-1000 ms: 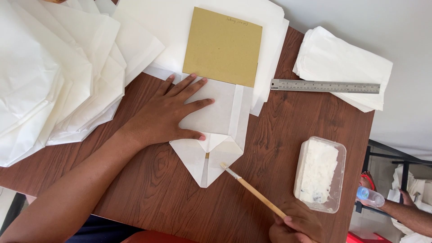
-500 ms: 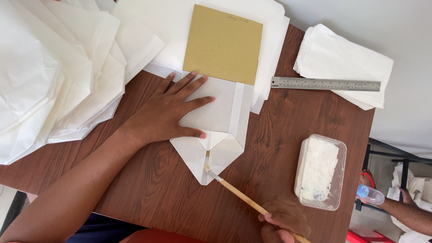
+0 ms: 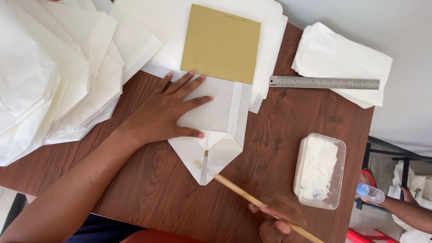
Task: Folding and gluing the bottom of paper bags on a wooden table.
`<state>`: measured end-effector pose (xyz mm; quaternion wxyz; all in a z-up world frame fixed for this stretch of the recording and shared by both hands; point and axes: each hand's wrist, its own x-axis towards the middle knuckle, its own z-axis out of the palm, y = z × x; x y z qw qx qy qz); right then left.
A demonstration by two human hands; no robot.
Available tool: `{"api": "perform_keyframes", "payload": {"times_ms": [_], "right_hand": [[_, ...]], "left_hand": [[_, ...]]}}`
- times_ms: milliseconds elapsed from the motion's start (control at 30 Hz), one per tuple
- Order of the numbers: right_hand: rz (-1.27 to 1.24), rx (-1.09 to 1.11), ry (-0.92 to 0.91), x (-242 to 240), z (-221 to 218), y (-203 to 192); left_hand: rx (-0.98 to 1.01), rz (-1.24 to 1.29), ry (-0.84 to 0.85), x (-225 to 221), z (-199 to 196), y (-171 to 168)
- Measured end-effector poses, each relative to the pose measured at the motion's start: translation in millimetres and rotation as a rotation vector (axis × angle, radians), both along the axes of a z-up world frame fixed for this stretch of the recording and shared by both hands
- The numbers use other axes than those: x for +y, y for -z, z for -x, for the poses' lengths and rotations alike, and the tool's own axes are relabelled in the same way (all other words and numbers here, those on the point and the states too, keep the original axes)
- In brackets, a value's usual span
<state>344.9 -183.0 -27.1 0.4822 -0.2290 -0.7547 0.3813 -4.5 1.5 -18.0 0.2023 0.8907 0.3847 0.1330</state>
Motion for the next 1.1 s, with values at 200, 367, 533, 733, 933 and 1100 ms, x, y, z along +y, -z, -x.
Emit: {"api": "perform_keyframes", "payload": {"times_ms": [200,367,533,733,933,1100], "right_hand": [[-0.108,0.082,0.484,-7,43,-6],[-0.202,0.313,0.635,-6,38,10],[-0.047,0.078,0.517,0,47,-16],[-0.011,0.056,0.503,0,40,-13],[-0.168,0.165,0.564,2,31,2],[-0.113,-0.059,0.590,-4,34,-10]], "left_hand": [[0.024,-0.004,-0.002,0,0,-3],[0.013,-0.015,-0.003,0,-1,-1],[0.032,0.001,0.000,1,-1,-3],[0.025,-0.017,-0.006,0,0,-1],[0.027,0.001,-0.007,1,-1,-3],[0.034,0.004,-0.007,1,-1,-2]]}}
